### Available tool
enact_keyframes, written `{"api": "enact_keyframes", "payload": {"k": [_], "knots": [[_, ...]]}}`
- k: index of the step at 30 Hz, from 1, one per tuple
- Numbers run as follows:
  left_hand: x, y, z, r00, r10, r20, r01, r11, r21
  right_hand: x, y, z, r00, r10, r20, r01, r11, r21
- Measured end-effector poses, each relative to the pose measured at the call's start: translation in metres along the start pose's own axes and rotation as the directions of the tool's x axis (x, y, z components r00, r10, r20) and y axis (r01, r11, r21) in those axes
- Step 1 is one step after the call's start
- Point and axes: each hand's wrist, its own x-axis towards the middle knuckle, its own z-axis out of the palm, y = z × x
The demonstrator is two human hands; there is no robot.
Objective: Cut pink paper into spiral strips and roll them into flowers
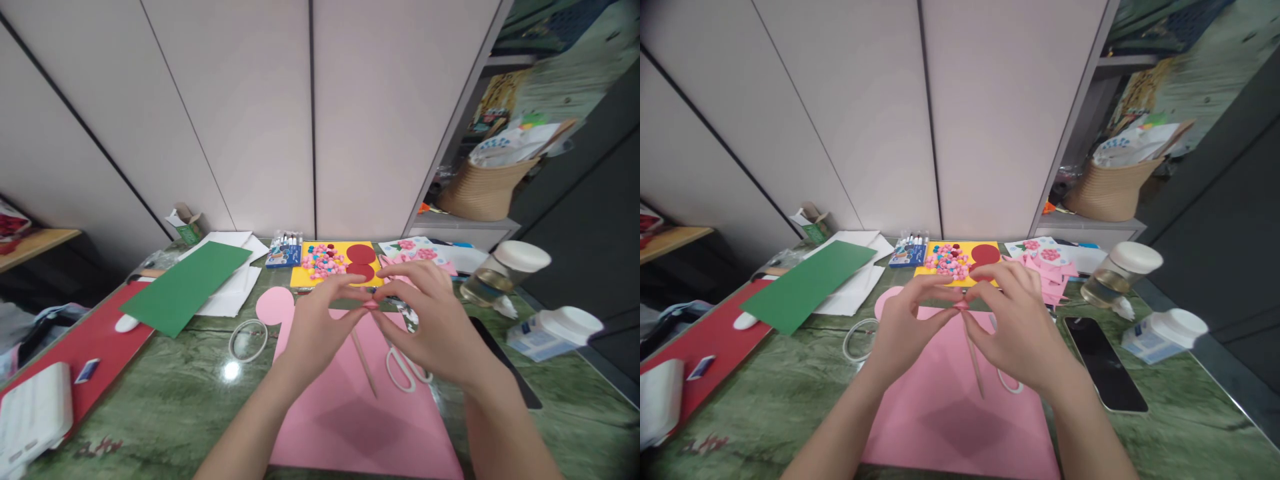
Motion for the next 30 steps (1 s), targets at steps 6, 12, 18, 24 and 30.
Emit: {"api": "enact_keyframes", "payload": {"k": [6,12,18,24,30], "knots": [[-0.0028,0.0004,-0.0027,0.993,0.121,0.008,-0.121,0.983,0.137,-0.0003,0.0026,-0.0039,0.997,-0.074,-0.027,0.074,0.997,-0.010],[-0.0044,0.0022,-0.0034,0.998,0.058,-0.007,-0.058,0.994,-0.094,0.0005,0.0035,-0.0092,0.995,-0.069,-0.077,0.078,0.989,0.122],[-0.0049,0.0038,-0.0007,0.999,0.031,-0.041,-0.037,0.989,-0.145,0.0009,0.0029,-0.0069,0.995,-0.059,-0.081,0.071,0.985,0.154],[-0.0028,0.0009,0.0005,0.978,0.203,-0.046,-0.191,0.963,0.191,-0.0007,-0.0022,-0.0036,0.993,-0.099,-0.056,0.095,0.992,-0.083],[-0.0039,-0.0016,0.0019,0.935,0.352,-0.044,-0.326,0.901,0.287,0.0005,-0.0023,-0.0042,0.973,-0.173,-0.152,0.147,0.975,-0.168]]}}
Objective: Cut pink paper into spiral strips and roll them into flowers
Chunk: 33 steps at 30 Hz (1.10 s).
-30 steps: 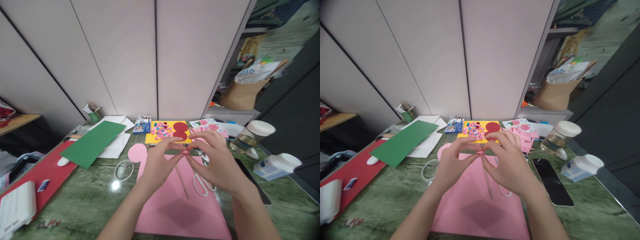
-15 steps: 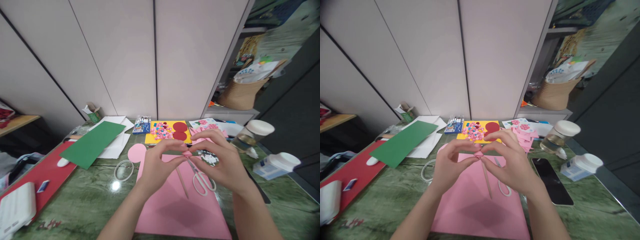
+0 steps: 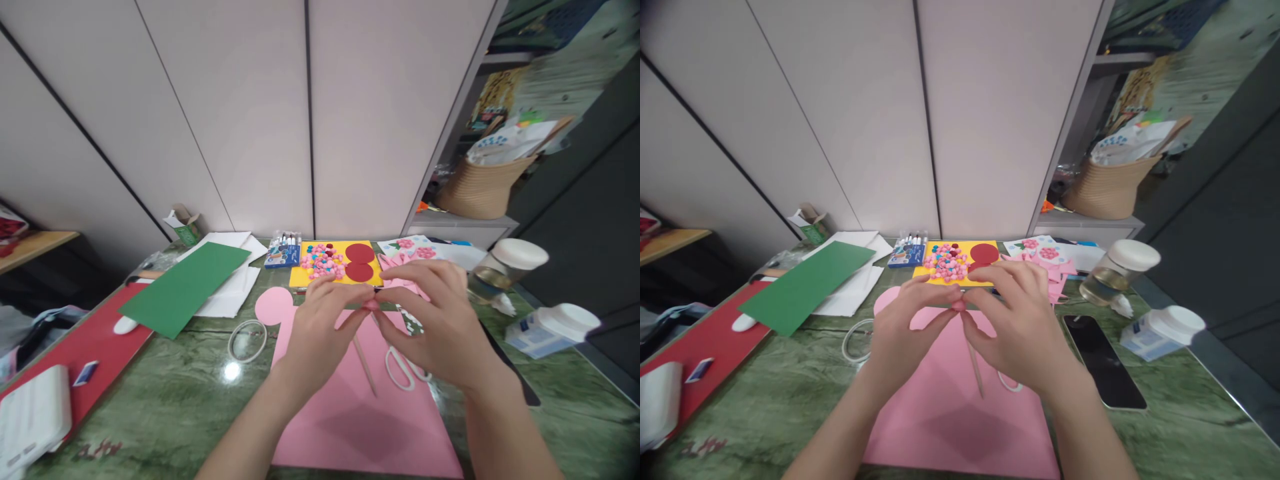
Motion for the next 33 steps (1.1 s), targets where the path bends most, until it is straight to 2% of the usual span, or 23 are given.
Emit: {"api": "enact_keyframes", "payload": {"k": [3,7,15,18,23,30,33], "knots": [[-0.0011,0.0036,-0.0018,0.990,-0.138,0.003,0.136,0.972,-0.194,0.0011,0.0000,-0.0009,0.996,-0.002,-0.085,0.004,1.000,0.025],[-0.0011,0.0082,-0.0031,0.949,-0.313,0.027,0.291,0.842,-0.454,0.0020,-0.0021,-0.0011,0.985,0.007,-0.173,-0.001,0.999,0.035],[0.0012,0.0084,-0.0018,0.866,-0.483,0.127,0.450,0.643,-0.620,0.0023,-0.0039,-0.0005,0.976,-0.018,-0.218,0.021,1.000,0.010],[0.0009,0.0058,-0.0005,0.849,-0.507,0.150,0.465,0.581,-0.667,0.0023,-0.0036,-0.0016,0.972,-0.058,-0.228,0.055,0.998,-0.019],[0.0002,0.0016,0.0011,0.858,-0.474,0.200,0.448,0.497,-0.743,0.0009,-0.0027,-0.0035,0.965,-0.104,-0.241,0.089,0.993,-0.071],[-0.0007,0.0021,0.0011,0.863,-0.455,0.218,0.452,0.505,-0.735,-0.0018,-0.0021,-0.0057,0.955,-0.134,-0.263,0.109,0.988,-0.108],[-0.0017,0.0025,0.0023,0.877,-0.434,0.206,0.415,0.469,-0.779,-0.0004,-0.0044,-0.0074,0.943,-0.159,-0.292,0.124,0.983,-0.134]]}}
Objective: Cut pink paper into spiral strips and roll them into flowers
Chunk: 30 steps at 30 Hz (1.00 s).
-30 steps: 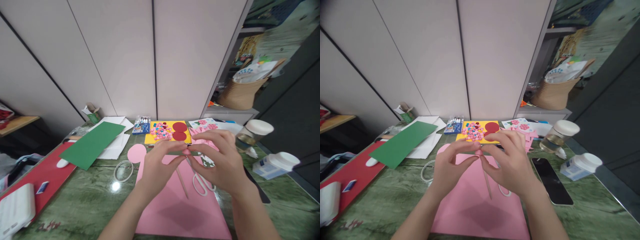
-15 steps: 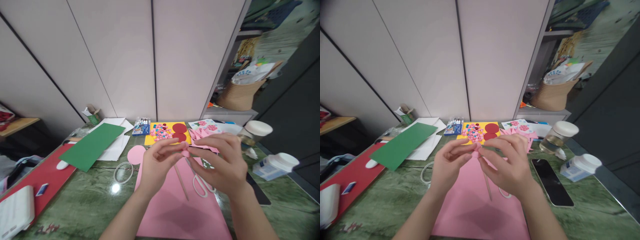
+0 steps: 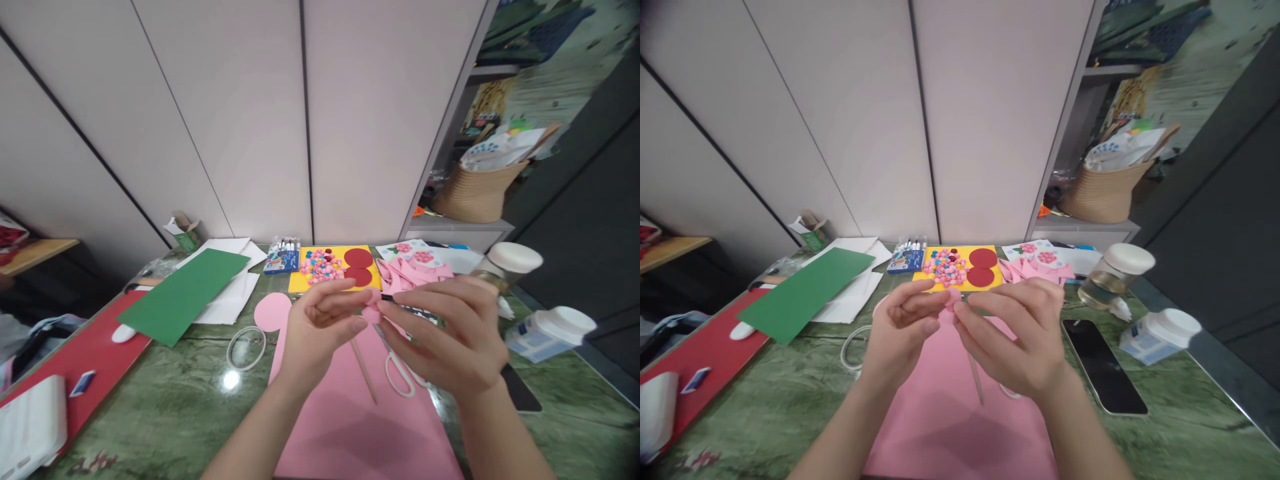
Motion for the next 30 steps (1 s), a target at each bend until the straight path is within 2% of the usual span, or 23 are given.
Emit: {"api": "enact_keyframes", "payload": {"k": [4,9,20,30], "knots": [[-0.001,-0.003,0.004,0.998,0.047,-0.030,-0.050,0.994,-0.098,0.002,-0.003,0.001,0.999,-0.019,-0.037,0.019,1.000,-0.016],[-0.005,-0.006,0.012,0.983,0.114,-0.145,-0.129,0.987,-0.097,0.002,-0.004,0.004,0.991,-0.072,-0.116,0.068,0.997,-0.038],[-0.007,-0.005,0.018,0.956,0.215,-0.201,-0.216,0.976,0.015,-0.002,-0.006,0.001,0.992,-0.114,-0.059,0.108,0.989,-0.101],[-0.008,-0.006,0.019,0.932,0.297,-0.208,-0.279,0.954,0.109,-0.002,-0.011,0.000,0.996,-0.089,-0.022,0.085,0.985,-0.148]]}}
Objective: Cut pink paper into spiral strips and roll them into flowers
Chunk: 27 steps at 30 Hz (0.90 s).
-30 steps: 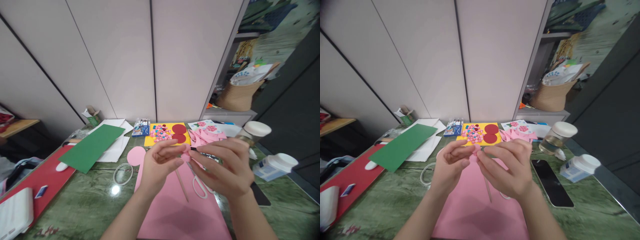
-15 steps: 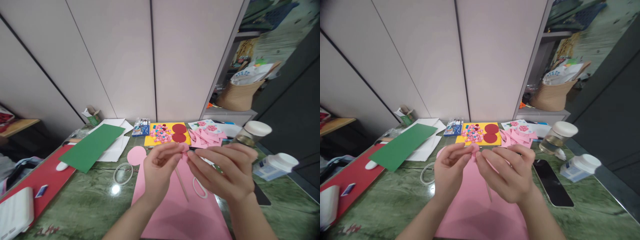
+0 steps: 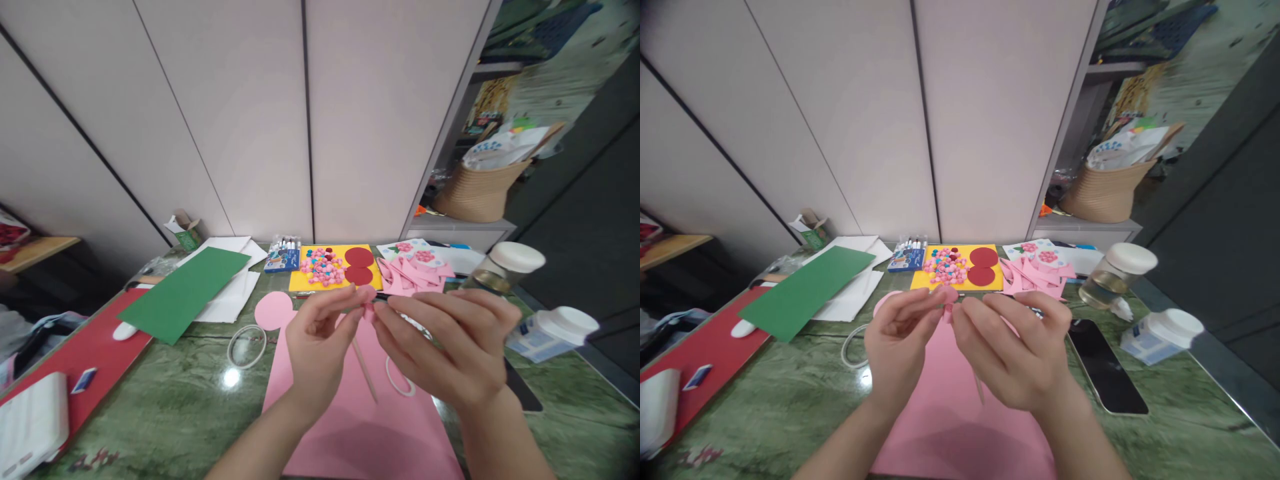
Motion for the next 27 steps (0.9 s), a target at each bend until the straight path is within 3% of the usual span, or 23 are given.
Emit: {"api": "enact_keyframes", "payload": {"k": [27], "knots": [[-0.0021,-0.0028,0.0025,0.998,0.052,-0.034,-0.047,0.988,0.148,0.0063,-0.0041,0.0018,0.999,0.022,0.033,-0.021,0.999,-0.026]]}}
